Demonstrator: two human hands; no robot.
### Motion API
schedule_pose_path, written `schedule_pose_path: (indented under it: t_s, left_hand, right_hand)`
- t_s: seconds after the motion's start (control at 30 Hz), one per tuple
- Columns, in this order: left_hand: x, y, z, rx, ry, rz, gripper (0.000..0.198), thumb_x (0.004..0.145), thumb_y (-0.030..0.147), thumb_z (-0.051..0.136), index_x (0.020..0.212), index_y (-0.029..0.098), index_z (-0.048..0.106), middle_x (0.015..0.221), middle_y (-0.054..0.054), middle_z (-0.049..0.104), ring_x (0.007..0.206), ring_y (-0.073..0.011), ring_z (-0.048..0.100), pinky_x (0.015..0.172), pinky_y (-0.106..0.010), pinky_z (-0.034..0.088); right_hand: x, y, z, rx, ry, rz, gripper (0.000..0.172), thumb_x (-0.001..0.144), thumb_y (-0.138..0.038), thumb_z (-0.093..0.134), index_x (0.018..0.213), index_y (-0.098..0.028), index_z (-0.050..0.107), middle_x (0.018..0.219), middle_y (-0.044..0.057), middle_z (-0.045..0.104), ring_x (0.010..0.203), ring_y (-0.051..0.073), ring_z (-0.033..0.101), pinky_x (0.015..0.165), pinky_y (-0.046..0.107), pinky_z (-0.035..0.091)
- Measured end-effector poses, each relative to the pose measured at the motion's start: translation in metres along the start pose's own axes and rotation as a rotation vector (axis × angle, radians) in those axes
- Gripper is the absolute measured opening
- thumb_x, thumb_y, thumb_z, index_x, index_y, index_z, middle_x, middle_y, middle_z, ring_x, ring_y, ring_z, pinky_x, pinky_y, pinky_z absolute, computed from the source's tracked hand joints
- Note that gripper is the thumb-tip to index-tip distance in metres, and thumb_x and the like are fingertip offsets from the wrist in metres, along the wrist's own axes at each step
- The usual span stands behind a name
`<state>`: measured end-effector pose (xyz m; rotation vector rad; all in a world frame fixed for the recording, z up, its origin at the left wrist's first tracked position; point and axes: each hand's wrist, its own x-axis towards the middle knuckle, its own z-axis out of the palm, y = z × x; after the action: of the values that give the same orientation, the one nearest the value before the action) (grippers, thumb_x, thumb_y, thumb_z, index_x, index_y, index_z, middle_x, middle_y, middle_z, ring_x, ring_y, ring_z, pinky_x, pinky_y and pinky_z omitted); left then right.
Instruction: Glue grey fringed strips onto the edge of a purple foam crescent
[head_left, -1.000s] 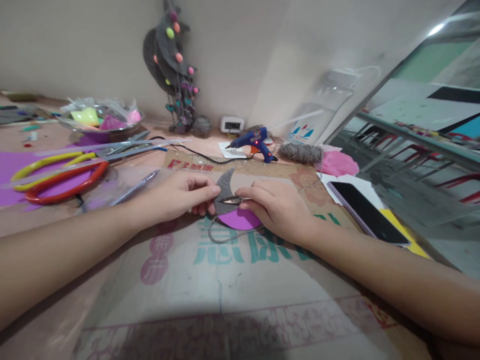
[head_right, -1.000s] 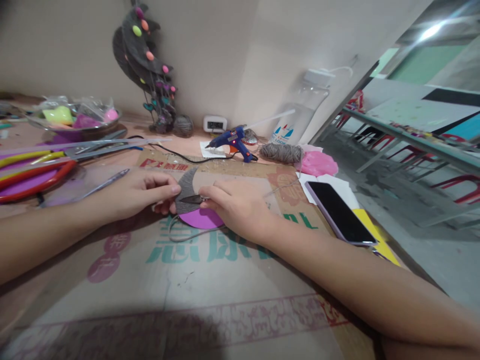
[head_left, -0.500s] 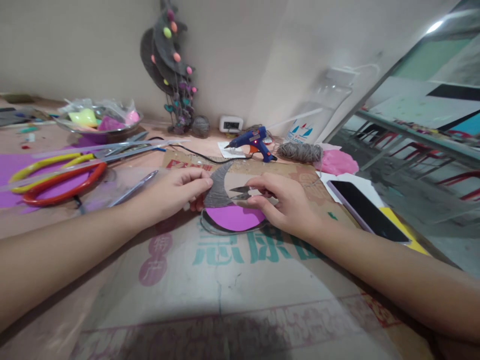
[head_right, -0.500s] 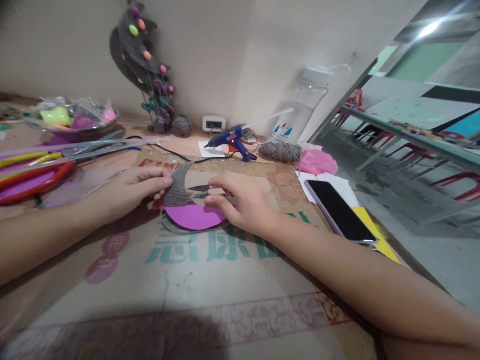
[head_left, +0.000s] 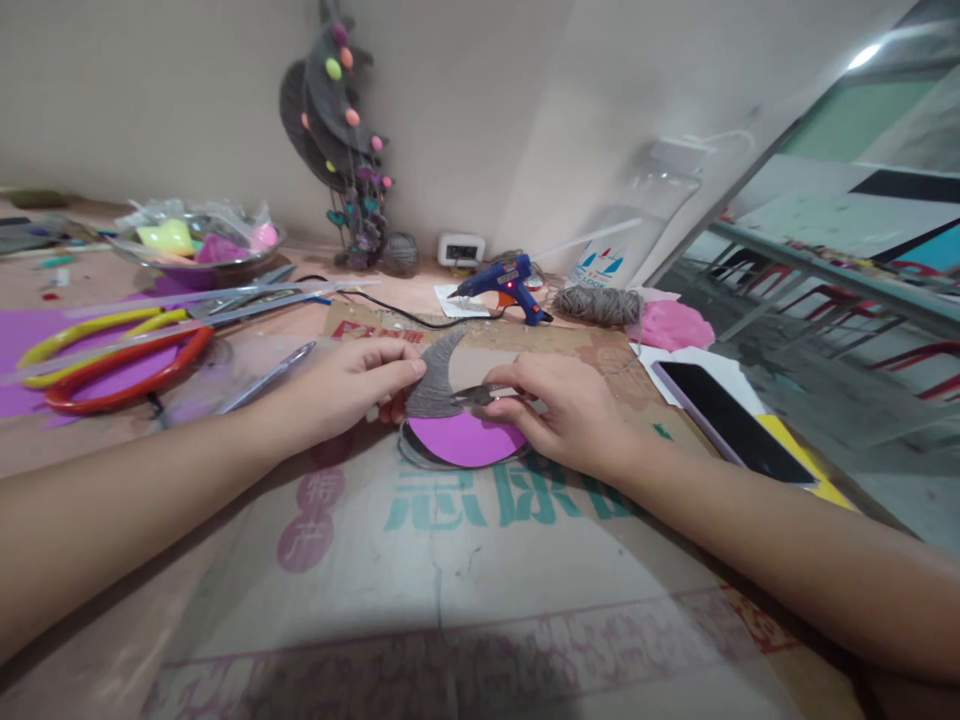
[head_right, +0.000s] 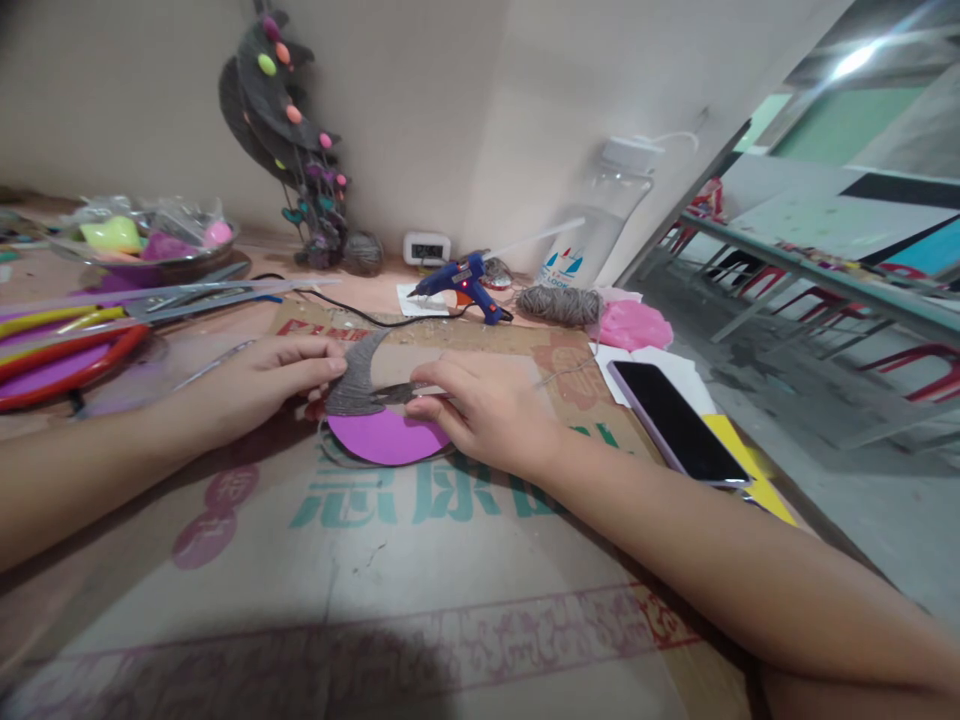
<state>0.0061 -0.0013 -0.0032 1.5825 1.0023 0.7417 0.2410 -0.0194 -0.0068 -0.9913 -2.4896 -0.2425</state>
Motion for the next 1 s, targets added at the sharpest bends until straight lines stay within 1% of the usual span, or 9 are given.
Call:
schedule_pose_path:
  t_s: [0.1, 0.33, 0.5, 0.6, 0.67, 0.83, 0.9, 1.0]
  left_hand:
    - [0.0, 0.0, 0.0, 0.009, -0.009, 0.0, 0.024, 0.083, 0.028, 0.05, 0.062, 0.017, 0.05, 0.051, 0.005, 0.049, 0.046, -0.0075, 0.046, 0.045, -0.018, 0.036]
    - [0.002, -0.008, -0.003, -0.014, -0.032, 0.011, 0.024, 0.085, 0.03, 0.052, 0.066, 0.017, 0.051, 0.055, 0.005, 0.05, 0.048, -0.0068, 0.047, 0.046, -0.017, 0.037]
    - [0.001, -0.006, -0.002, -0.01, -0.028, 0.017, 0.024, 0.086, 0.028, 0.051, 0.065, 0.017, 0.051, 0.053, 0.005, 0.05, 0.048, -0.007, 0.047, 0.046, -0.017, 0.037]
    - [0.002, -0.005, -0.002, -0.006, -0.025, 0.019, 0.024, 0.086, 0.028, 0.049, 0.065, 0.017, 0.051, 0.052, 0.005, 0.049, 0.047, -0.0073, 0.047, 0.046, -0.018, 0.038]
    - [0.003, -0.006, -0.001, -0.02, -0.025, 0.021, 0.023, 0.086, 0.029, 0.05, 0.066, 0.017, 0.051, 0.052, 0.005, 0.049, 0.046, -0.0072, 0.047, 0.046, -0.018, 0.038]
    - [0.004, -0.01, -0.001, -0.052, -0.023, 0.013, 0.02, 0.085, 0.031, 0.052, 0.071, 0.016, 0.054, 0.055, 0.005, 0.051, 0.046, -0.0063, 0.047, 0.046, -0.017, 0.038]
    - [0.004, -0.01, -0.001, -0.041, -0.019, 0.008, 0.021, 0.086, 0.032, 0.052, 0.072, 0.016, 0.054, 0.056, 0.005, 0.053, 0.046, -0.0061, 0.048, 0.046, -0.017, 0.039]
    - [0.003, -0.009, -0.002, 0.003, -0.029, 0.006, 0.023, 0.087, 0.034, 0.052, 0.072, 0.016, 0.054, 0.058, 0.004, 0.056, 0.048, -0.006, 0.049, 0.047, -0.017, 0.039]
  right_hand:
    - [0.0, -0.001, 0.0, -0.003, -0.001, -0.002, 0.03, 0.093, -0.042, 0.046, 0.095, -0.018, 0.063, 0.074, 0.003, 0.062, 0.073, 0.015, 0.055, 0.065, 0.027, 0.035]
    - [0.001, -0.001, 0.0, -0.014, 0.001, -0.018, 0.029, 0.094, -0.04, 0.045, 0.091, -0.017, 0.063, 0.071, 0.002, 0.061, 0.07, 0.014, 0.055, 0.064, 0.026, 0.034]
    - [0.001, 0.001, 0.001, 0.015, 0.012, -0.013, 0.028, 0.093, -0.04, 0.046, 0.091, -0.017, 0.063, 0.071, 0.002, 0.06, 0.068, 0.014, 0.054, 0.063, 0.026, 0.035]
    - [0.001, 0.002, 0.001, 0.057, 0.05, 0.019, 0.028, 0.093, -0.039, 0.046, 0.094, -0.017, 0.062, 0.074, 0.002, 0.061, 0.065, 0.013, 0.052, 0.062, 0.025, 0.035]
    - [0.0, 0.001, 0.002, 0.05, 0.073, 0.015, 0.028, 0.093, -0.04, 0.046, 0.095, -0.016, 0.061, 0.074, 0.003, 0.061, 0.066, 0.014, 0.053, 0.062, 0.026, 0.035]
    - [0.002, -0.007, 0.003, -0.003, 0.01, -0.051, 0.034, 0.092, -0.045, 0.047, 0.097, -0.015, 0.063, 0.071, 0.003, 0.061, 0.067, 0.015, 0.054, 0.062, 0.027, 0.036]
    - [0.004, -0.009, 0.004, -0.008, -0.014, -0.045, 0.035, 0.091, -0.045, 0.047, 0.097, -0.014, 0.063, 0.071, 0.004, 0.062, 0.066, 0.016, 0.055, 0.062, 0.027, 0.036]
    - [0.006, -0.01, 0.005, -0.011, -0.008, -0.021, 0.035, 0.093, -0.042, 0.046, 0.099, -0.012, 0.063, 0.074, 0.005, 0.064, 0.068, 0.016, 0.057, 0.062, 0.027, 0.037]
